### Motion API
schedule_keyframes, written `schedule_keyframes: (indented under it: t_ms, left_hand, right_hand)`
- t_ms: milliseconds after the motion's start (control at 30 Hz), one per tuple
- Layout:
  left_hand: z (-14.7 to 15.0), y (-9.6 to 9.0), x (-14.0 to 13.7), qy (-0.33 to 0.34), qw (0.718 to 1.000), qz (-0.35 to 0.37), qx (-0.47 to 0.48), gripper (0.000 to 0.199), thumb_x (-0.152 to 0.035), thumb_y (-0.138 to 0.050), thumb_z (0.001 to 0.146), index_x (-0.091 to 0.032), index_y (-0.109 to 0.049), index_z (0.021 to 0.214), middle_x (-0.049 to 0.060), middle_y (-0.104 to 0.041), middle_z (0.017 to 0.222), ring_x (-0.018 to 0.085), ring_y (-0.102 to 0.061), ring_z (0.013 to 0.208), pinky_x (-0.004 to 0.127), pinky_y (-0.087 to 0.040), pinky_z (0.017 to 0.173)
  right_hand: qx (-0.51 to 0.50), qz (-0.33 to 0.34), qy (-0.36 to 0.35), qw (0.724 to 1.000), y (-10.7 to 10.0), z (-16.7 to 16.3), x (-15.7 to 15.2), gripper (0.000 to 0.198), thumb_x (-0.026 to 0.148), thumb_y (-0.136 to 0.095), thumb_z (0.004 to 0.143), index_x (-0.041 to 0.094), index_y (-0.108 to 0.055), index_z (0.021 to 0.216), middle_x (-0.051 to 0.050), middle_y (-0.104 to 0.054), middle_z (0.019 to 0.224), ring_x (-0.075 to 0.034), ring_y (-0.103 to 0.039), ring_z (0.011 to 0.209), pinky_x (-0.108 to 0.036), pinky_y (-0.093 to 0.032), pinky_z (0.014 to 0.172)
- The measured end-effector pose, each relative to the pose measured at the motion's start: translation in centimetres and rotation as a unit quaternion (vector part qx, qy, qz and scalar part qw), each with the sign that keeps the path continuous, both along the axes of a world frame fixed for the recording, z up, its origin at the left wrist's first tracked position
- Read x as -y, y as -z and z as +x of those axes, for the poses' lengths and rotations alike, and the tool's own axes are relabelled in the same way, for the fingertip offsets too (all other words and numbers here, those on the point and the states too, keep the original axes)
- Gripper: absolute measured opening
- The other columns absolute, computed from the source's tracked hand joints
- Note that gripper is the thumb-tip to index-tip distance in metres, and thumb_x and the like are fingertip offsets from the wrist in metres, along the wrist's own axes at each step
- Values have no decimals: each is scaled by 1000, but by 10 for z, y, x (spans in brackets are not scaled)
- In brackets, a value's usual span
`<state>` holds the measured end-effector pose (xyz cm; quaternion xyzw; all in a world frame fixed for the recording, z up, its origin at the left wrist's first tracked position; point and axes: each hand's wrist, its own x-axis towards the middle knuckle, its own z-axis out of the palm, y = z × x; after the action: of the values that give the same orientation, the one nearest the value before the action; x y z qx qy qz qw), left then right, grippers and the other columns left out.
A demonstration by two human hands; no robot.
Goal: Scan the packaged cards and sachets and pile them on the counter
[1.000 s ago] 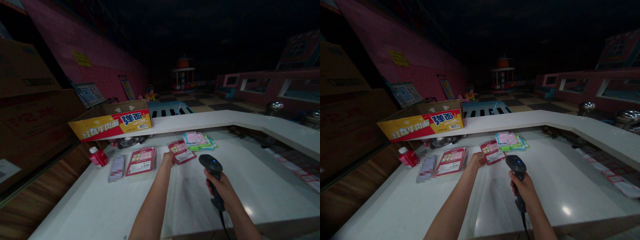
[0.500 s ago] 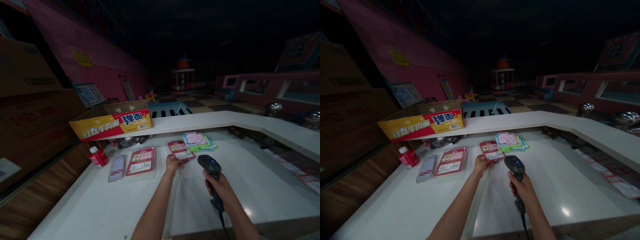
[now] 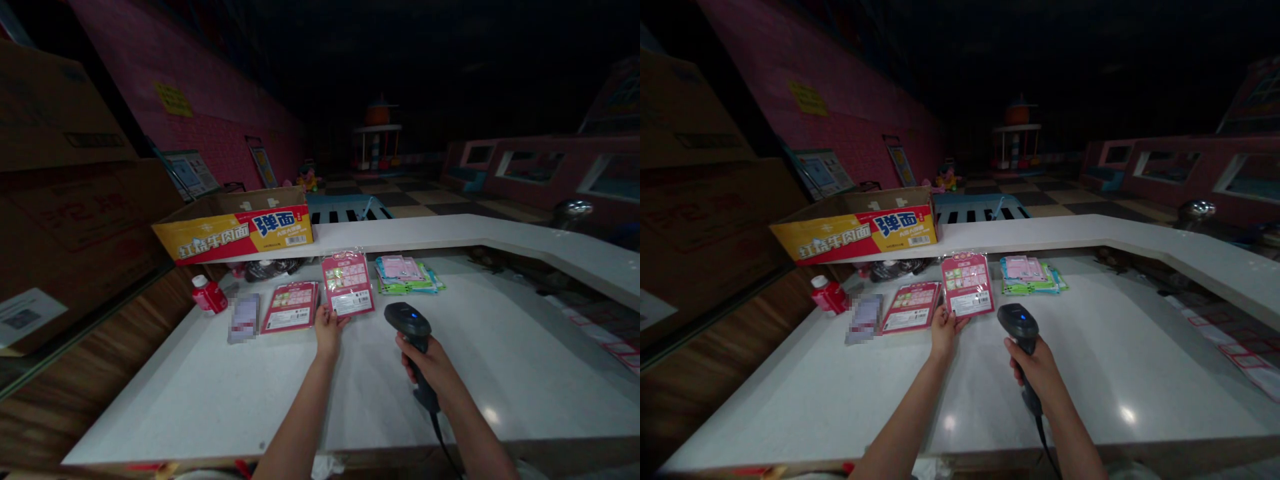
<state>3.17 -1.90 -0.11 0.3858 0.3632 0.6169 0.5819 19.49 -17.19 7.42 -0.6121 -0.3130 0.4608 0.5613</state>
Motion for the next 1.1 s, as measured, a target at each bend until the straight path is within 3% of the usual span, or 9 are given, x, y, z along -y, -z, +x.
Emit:
schedule_keyframes:
  t_ms: [267, 500, 767, 1100]
  left_hand:
    - [7, 12, -6, -38, 999, 34, -13, 43, -47, -70, 72, -20, -49, 97, 5, -63, 100, 18, -66, 88, 41, -60, 75]
    - [7, 13, -4, -54, 998, 17, -37, 38, -42, -69, 73, -20, -50, 97, 2, -62, 92, 12, -64, 73, 30, -59, 67]
    - [7, -2, 5, -35, 998, 9, -43, 38, -45, -67, 74, -19, -48, 96, 6, -62, 103, 18, -65, 93, 35, -60, 76]
    - [-2, -23, 22, 46, 998, -4, -33, 46, -45, -73, 69, -16, -57, 102, 7, -69, 94, 20, -68, 80, 36, -60, 69]
  right_hand:
    - [35, -7, -18, 999, 4, -3, 6, 38, 52, -71, 67, 20, -52, 70, 6, -51, 44, -10, -45, 34, -22, -36, 33]
    - [42, -17, -40, 998, 2, 1, 10, 37, 52, -70, 69, 20, -52, 65, 5, -51, 43, -10, -45, 34, -22, -36, 34]
    - [35, -22, -29, 999, -9, -1, 10, 37, 51, -72, 67, 20, -52, 64, 5, -52, 44, -10, -46, 36, -21, -37, 34]
    - [17, -5, 3, 1000, -8, -2, 9, 40, 53, -74, 65, 19, -55, 70, 4, -54, 46, -10, -46, 36, -21, -36, 33]
